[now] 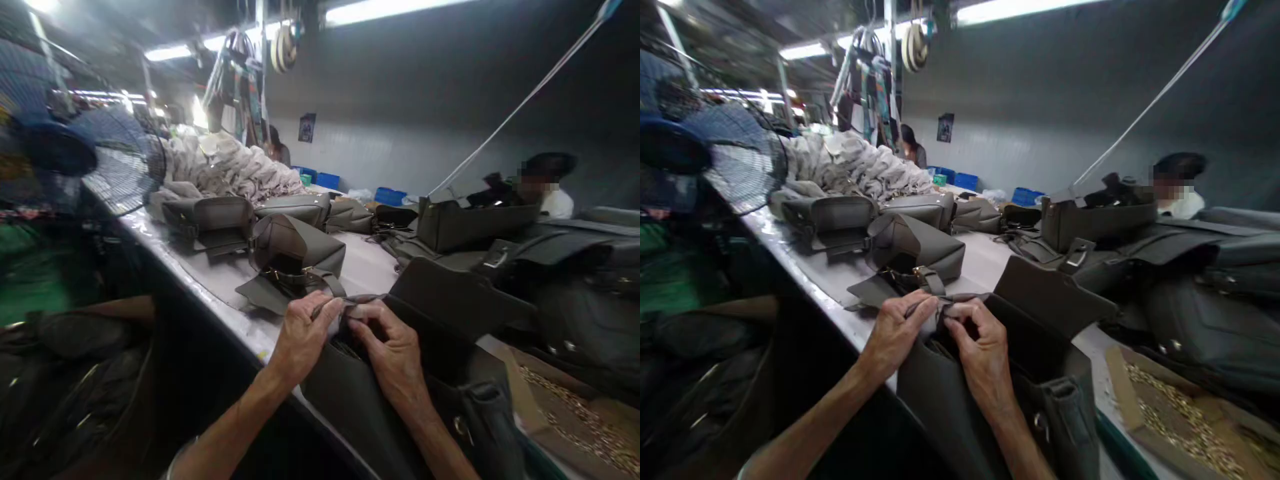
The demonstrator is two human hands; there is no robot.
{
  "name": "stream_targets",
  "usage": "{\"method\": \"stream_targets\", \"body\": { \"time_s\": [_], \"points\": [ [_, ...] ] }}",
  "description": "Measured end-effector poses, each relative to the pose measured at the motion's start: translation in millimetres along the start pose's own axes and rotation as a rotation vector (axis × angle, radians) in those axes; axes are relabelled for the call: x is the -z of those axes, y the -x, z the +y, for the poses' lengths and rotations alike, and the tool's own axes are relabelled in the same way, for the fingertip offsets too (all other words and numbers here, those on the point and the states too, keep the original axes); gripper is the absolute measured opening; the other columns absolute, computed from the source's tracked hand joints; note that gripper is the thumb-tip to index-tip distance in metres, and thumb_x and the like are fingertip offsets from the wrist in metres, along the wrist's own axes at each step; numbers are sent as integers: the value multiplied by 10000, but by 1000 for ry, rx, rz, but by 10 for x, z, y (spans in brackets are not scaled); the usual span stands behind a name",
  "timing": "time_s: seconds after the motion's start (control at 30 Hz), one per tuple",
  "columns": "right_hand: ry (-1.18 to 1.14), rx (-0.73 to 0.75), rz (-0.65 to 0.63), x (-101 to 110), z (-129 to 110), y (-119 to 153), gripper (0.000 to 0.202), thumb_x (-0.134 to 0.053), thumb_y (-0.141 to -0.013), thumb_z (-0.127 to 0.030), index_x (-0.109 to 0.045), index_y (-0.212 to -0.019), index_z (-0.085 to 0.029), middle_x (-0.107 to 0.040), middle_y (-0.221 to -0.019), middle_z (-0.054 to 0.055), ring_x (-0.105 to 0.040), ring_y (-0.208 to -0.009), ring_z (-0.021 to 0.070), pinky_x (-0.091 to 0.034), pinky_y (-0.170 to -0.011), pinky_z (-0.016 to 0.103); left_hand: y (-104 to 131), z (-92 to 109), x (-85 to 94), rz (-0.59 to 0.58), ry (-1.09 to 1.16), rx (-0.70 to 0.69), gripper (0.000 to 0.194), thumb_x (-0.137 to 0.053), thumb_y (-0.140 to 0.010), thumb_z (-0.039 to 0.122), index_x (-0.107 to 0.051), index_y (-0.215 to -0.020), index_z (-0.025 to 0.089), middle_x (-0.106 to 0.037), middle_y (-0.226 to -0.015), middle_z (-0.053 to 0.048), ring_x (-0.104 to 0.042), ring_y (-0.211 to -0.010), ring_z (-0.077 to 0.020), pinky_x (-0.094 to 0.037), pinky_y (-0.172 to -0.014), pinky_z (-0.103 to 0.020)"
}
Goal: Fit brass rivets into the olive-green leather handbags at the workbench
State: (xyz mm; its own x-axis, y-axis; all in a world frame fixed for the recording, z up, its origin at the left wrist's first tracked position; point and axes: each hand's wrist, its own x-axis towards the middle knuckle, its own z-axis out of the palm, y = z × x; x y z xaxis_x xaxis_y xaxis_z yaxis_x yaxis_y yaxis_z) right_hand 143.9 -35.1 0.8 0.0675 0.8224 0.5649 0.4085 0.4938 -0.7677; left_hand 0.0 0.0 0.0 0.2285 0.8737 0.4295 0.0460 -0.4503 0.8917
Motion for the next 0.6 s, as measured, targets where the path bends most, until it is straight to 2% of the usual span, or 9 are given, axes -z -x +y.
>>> {"method": "stream_targets", "body": {
  "time_s": [0.43, 0.6],
  "points": [
    [37, 75, -46, 35, -50, -53, 52, -627, -789, -154, -641, -752, -188, -618, -776, -10, -575, -756, 135, -434, -707, 234, -12, -8, -28, -5, 51, -2, 336, -471, -906, 350, -535, -645, 148, -426, -657, 28, -395, -646, -101, -316, -619, -224],
    [60, -16, -3, -6, -32, -21, 43, -606, -804, -189, -608, -762, -178, -597, -793, 4, -555, -753, 141, -427, -704, 247, -19, -12, -34, -21, 50, -11, 329, -471, -906, 348, -570, -666, 145, -462, -683, 20, -438, -670, -107, -344, -647, -220]
  ]
}}
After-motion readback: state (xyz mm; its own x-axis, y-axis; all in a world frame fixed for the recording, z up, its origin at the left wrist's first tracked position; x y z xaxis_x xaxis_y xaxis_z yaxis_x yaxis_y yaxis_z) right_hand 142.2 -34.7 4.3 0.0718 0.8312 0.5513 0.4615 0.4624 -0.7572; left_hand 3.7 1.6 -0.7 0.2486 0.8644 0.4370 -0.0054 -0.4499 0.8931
